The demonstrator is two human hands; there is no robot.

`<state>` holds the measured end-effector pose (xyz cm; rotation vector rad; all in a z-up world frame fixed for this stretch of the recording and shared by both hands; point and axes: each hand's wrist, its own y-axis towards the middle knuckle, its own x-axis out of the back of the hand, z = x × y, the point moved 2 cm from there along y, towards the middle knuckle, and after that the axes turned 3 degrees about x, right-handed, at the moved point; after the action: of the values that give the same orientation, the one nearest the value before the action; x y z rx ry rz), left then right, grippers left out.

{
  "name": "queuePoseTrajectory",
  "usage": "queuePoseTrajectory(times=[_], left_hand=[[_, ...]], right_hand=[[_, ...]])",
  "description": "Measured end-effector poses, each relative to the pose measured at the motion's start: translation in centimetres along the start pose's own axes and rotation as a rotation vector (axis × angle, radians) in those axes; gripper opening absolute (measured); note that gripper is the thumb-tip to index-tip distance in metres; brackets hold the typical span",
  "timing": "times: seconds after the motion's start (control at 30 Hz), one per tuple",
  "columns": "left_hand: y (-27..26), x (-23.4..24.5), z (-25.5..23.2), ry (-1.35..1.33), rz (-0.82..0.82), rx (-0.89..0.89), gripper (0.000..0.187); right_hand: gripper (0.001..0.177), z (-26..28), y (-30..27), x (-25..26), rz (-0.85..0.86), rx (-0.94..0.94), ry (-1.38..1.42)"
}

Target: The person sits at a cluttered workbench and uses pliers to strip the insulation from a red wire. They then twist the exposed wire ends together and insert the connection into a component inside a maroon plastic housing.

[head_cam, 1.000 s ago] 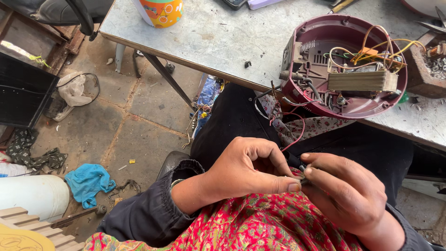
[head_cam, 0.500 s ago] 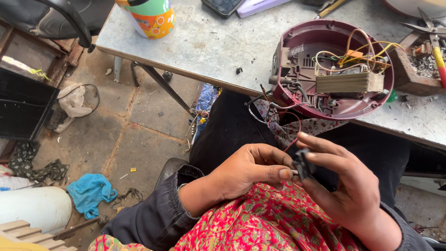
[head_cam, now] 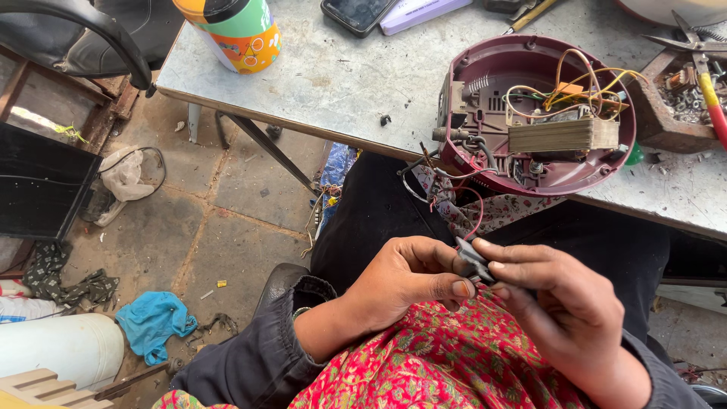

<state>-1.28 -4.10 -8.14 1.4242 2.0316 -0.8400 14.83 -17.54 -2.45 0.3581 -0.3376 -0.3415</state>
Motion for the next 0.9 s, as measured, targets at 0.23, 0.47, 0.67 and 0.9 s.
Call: queuePoseTrajectory(times=[0.23, 0.47, 0.67, 0.9], left_hand=[[-0.2, 0.1, 0.0, 0.025, -0.005, -0.085, 0.018], [-0.8, -1.1, -0.7, 0.291, -0.051, -0.137, 0.021], [-1.3, -2.6, -3.4, 0.977, 0.033, -0.413, 0.020], [-0.6, -2.5, -2.7, 0.737, 0.043, -0.163, 0.022]], right_hand=[[0.030, -1.1, -0.4, 0.0, 0.000, -0.006, 0.204], [0.056, -0.7, 1.0, 0.4, 0.116, -0.131, 0.367], [0.057, -1.1, 1.2, 0.5, 0.305, -0.205, 0.277], [0.052, -1.9, 0.6, 1.0, 0.343, -0.324, 0.202]])
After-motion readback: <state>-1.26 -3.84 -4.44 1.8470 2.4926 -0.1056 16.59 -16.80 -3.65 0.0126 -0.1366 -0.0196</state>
